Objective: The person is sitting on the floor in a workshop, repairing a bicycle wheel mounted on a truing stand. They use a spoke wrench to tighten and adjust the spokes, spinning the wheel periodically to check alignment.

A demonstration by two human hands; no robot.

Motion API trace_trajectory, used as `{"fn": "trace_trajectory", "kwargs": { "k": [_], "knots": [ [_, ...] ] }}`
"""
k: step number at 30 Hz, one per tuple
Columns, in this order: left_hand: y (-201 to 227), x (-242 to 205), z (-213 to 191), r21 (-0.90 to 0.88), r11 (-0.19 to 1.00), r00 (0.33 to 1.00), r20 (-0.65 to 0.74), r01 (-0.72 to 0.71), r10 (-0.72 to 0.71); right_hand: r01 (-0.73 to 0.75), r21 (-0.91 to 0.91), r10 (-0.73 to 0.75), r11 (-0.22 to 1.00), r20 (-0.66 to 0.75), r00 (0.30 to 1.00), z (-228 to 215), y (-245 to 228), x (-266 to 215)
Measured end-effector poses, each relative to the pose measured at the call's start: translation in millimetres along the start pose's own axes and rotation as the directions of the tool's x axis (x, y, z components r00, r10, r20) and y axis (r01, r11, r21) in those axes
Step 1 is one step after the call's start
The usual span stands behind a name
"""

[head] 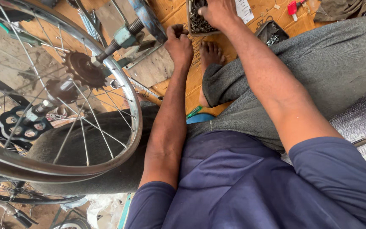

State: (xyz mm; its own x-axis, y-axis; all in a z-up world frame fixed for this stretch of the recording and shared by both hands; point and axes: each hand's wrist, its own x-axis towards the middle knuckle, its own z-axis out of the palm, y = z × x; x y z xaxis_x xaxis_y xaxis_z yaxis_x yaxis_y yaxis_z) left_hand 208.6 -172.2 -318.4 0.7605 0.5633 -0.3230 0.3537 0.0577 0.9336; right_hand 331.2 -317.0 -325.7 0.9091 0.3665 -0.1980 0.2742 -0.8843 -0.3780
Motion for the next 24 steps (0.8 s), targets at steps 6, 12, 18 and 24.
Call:
{"fn": "trace_trajectory", "kwargs": {
  "k": [6, 12, 18, 24],
  "knots": [
    [13, -9, -7, 0.024, 0.993, 0.988, 0.106, -0.117, 0.113, -0.337, 0.295, 0.228, 0.894, 0.346, 0.910, 6, 48, 33],
    [13, -18, -1, 0.172, 0.938, 0.940, 0.217, -0.301, 0.262, -0.175, 0.109, 0.138, 0.979, 0.284, 0.949, 7, 45, 8],
    [10, -20, 1, 0.212, 0.957, 0.957, 0.254, -0.199, 0.143, -0.320, 0.416, 0.152, 0.851, 0.389, 0.909, 12, 30, 5],
    [10, -20, 2, 0.191, 0.936, 0.930, 0.284, -0.295, 0.235, -0.656, 0.192, 0.565, 0.730, 0.370, 0.737, -25, 72, 10]
  ]
}}
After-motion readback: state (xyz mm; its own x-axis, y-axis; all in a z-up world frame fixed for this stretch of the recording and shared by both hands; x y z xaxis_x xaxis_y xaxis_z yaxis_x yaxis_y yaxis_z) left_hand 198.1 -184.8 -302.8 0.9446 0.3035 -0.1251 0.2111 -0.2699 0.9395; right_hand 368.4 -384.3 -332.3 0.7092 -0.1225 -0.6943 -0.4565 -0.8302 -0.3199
